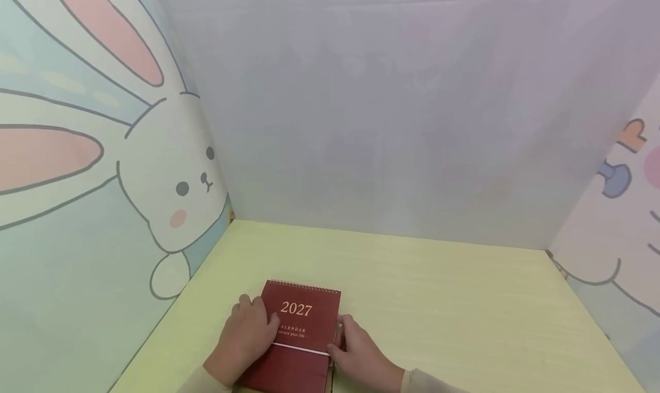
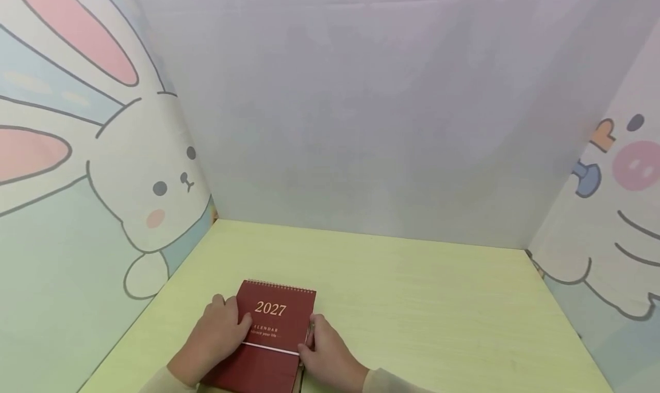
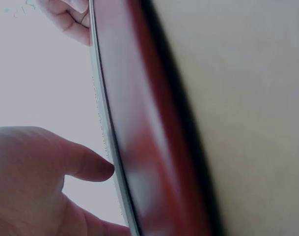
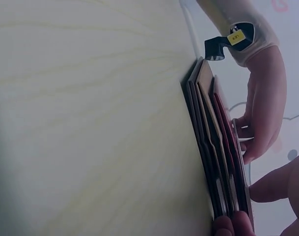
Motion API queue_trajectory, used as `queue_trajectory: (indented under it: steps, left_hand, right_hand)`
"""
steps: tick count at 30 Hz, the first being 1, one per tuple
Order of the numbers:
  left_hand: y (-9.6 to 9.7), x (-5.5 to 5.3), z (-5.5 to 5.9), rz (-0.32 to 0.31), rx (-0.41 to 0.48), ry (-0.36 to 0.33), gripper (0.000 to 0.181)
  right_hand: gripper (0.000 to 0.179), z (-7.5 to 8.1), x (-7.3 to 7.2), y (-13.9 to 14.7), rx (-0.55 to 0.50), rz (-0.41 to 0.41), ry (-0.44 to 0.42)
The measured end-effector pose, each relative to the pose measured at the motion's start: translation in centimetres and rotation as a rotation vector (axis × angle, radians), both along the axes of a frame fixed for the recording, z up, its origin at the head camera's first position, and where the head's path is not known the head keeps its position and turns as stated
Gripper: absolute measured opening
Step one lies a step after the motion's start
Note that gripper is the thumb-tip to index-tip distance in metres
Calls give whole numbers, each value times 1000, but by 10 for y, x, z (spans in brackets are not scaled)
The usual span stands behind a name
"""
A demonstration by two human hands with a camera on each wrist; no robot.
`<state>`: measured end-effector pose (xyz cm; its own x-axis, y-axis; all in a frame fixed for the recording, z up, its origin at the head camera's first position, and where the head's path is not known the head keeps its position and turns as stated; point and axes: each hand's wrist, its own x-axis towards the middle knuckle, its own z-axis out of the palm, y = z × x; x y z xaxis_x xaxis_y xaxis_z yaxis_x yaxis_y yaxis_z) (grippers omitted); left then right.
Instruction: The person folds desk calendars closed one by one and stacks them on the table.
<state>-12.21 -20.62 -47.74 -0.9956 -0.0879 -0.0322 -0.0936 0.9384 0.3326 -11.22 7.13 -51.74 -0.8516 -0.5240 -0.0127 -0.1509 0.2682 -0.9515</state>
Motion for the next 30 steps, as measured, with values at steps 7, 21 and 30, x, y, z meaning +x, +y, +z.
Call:
queue_trajectory:
  steps: [7,21,30]
  left_hand:
    - [2,-2,-2,6,53,-55,63]
    - [5,0,-1,-5,76,-77,73]
    - [12,-9,-1,-38,140,-95,75]
  right_hand:
    - [65,3,0,1,29,31,20]
    - [62,6,3,3,100,26,65]
    - [62,4,-3,13,132,-25,68]
